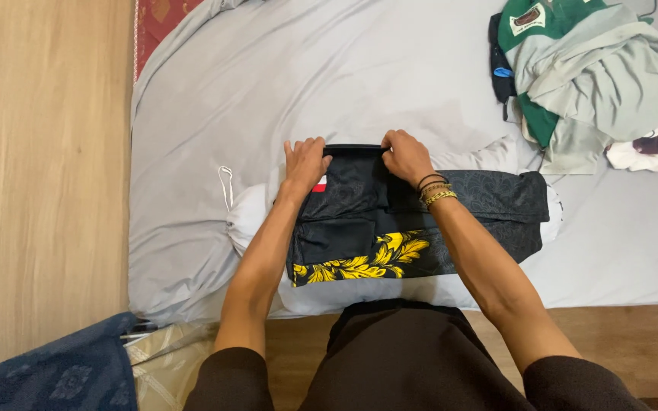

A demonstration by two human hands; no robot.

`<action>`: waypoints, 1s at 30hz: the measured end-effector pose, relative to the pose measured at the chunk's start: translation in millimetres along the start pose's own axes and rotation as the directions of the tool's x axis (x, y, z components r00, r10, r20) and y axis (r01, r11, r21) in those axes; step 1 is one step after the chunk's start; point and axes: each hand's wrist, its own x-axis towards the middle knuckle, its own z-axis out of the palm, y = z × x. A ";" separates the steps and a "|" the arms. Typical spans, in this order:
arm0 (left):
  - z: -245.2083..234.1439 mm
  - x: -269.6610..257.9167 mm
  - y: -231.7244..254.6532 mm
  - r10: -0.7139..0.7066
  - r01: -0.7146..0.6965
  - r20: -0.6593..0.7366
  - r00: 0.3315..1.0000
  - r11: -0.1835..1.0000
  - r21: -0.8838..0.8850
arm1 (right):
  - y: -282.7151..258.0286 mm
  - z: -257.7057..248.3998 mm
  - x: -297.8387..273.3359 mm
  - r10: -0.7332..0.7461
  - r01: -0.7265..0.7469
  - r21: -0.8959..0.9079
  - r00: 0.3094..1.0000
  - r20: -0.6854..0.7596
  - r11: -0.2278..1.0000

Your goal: The person is folding a black shirt on a bed.

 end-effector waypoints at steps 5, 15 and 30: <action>-1.3 2.6 1.7 -0.052 0.054 0.025 0.998 0.994 -0.096 | 6.2 15.7 7.7 0.062 -0.059 0.182 0.998 -0.012 0.981; -11.2 -4.7 8.1 -0.070 0.069 0.005 0.998 0.976 -0.204 | -3.4 17.8 1.5 0.038 -0.060 0.248 0.995 0.092 0.967; -36.8 -87.6 18.0 -0.040 -0.032 -0.238 0.970 0.957 -0.288 | -39.9 -11.1 -75.0 -0.372 0.411 0.168 0.901 -0.222 0.896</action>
